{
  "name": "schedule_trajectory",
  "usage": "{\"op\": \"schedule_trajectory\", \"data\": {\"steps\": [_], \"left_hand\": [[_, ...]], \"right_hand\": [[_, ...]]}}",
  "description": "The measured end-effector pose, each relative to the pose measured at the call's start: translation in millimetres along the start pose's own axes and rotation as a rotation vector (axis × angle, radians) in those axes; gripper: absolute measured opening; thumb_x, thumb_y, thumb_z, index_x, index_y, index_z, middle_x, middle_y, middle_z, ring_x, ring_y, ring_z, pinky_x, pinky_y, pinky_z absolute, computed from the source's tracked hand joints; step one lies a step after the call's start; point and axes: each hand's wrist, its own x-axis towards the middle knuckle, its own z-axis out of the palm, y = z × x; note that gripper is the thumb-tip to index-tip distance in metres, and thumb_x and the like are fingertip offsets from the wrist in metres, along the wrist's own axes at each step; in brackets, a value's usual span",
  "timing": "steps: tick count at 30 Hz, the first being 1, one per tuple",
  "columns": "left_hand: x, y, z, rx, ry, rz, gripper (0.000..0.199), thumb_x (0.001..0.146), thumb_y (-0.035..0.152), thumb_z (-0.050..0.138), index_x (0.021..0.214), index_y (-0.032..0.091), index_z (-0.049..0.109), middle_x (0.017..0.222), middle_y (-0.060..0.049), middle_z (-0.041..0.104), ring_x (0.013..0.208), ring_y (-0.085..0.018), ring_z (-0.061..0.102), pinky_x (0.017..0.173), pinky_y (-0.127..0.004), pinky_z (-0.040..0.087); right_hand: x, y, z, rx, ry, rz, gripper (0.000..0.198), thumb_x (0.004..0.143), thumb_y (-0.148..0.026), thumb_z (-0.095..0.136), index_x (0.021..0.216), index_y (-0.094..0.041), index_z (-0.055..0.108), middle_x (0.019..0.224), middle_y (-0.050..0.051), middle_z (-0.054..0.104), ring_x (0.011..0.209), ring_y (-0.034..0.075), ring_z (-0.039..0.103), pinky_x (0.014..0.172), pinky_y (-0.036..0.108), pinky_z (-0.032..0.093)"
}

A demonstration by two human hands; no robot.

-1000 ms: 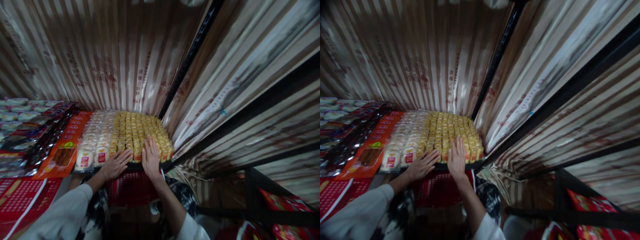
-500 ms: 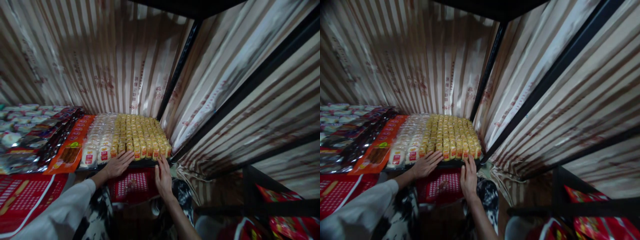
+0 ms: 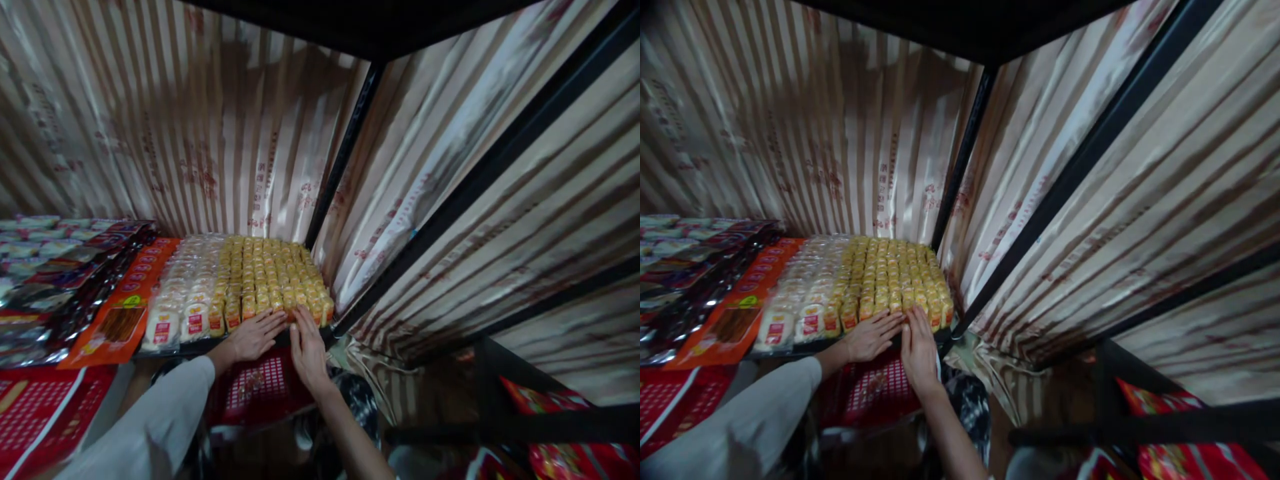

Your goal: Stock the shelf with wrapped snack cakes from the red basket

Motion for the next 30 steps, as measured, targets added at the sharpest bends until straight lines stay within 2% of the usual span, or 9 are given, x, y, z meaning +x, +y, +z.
{"op": "schedule_trajectory", "data": {"steps": [6,11,16,19,22,25,27,30], "left_hand": [[0,1,9,-0.062,-0.005,-0.052,0.042,0.091,0.035,0.038,0.126,0.014,0.051,0.127,-0.008,0.057,0.126,-0.021,0.042,0.113,-0.041,0.021],[1,1,10,-0.047,0.001,-0.063,0.045,0.092,0.037,0.037,0.130,0.015,0.046,0.133,-0.008,0.052,0.128,-0.019,0.041,0.112,-0.039,0.024],[1,2,15,-0.038,0.040,-0.067,0.045,0.091,0.036,0.039,0.129,0.013,0.048,0.132,-0.008,0.053,0.128,-0.020,0.041,0.110,-0.039,0.027],[1,3,13,-0.044,0.064,-0.088,0.045,0.090,0.036,0.040,0.129,0.014,0.048,0.131,-0.008,0.054,0.127,-0.020,0.043,0.109,-0.038,0.029],[2,3,6,-0.038,0.031,-0.081,0.046,0.091,0.034,0.038,0.132,0.015,0.044,0.134,-0.008,0.051,0.129,-0.020,0.041,0.109,-0.038,0.029],[3,2,0,-0.024,-0.010,-0.063,0.048,0.092,0.035,0.036,0.136,0.015,0.038,0.140,-0.008,0.045,0.132,-0.020,0.037,0.109,-0.037,0.028],[3,1,-2,-0.020,-0.012,-0.058,0.049,0.093,0.035,0.036,0.137,0.014,0.036,0.143,-0.009,0.040,0.134,-0.019,0.032,0.110,-0.037,0.026],[4,1,-1,-0.013,0.001,-0.049,0.049,0.092,0.033,0.037,0.136,0.013,0.037,0.144,-0.010,0.037,0.136,-0.019,0.029,0.112,-0.036,0.022]], "right_hand": [[57,1,24,-0.131,-0.212,-0.031,0.048,0.094,-0.030,0.028,0.133,-0.006,0.045,0.145,0.015,0.036,0.138,0.021,0.024,0.111,0.039,0.027],[116,-5,53,-0.230,-0.440,-0.015,0.054,0.095,-0.039,0.024,0.141,-0.012,0.032,0.151,0.009,0.023,0.141,0.022,0.012,0.114,0.039,0.015],[136,-1,79,-0.285,-0.639,0.092,0.063,0.094,-0.048,0.015,0.145,-0.010,0.021,0.153,0.010,0.013,0.142,0.019,0.005,0.114,0.040,0.005],[135,-1,83,-0.268,-0.678,0.105,0.066,0.093,-0.050,0.013,0.145,-0.010,0.017,0.153,0.009,0.010,0.142,0.018,0.003,0.113,0.040,0.002],[137,-1,79,-0.242,-0.702,0.112,0.066,0.093,-0.050,0.012,0.145,-0.010,0.022,0.153,0.010,0.012,0.142,0.018,0.005,0.113,0.039,0.002],[145,3,72,-0.248,-0.625,0.098,0.064,0.093,-0.049,0.010,0.144,-0.014,0.025,0.154,0.007,0.014,0.142,0.017,0.006,0.113,0.037,0.001],[150,9,70,-0.274,-0.576,0.135,0.063,0.093,-0.050,0.009,0.145,-0.016,0.022,0.154,0.006,0.010,0.142,0.017,0.003,0.113,0.037,0.001],[154,20,70,-0.317,-0.622,0.233,0.066,0.093,-0.052,0.010,0.146,-0.014,0.016,0.154,0.008,0.007,0.142,0.019,0.000,0.113,0.038,0.001]]}}
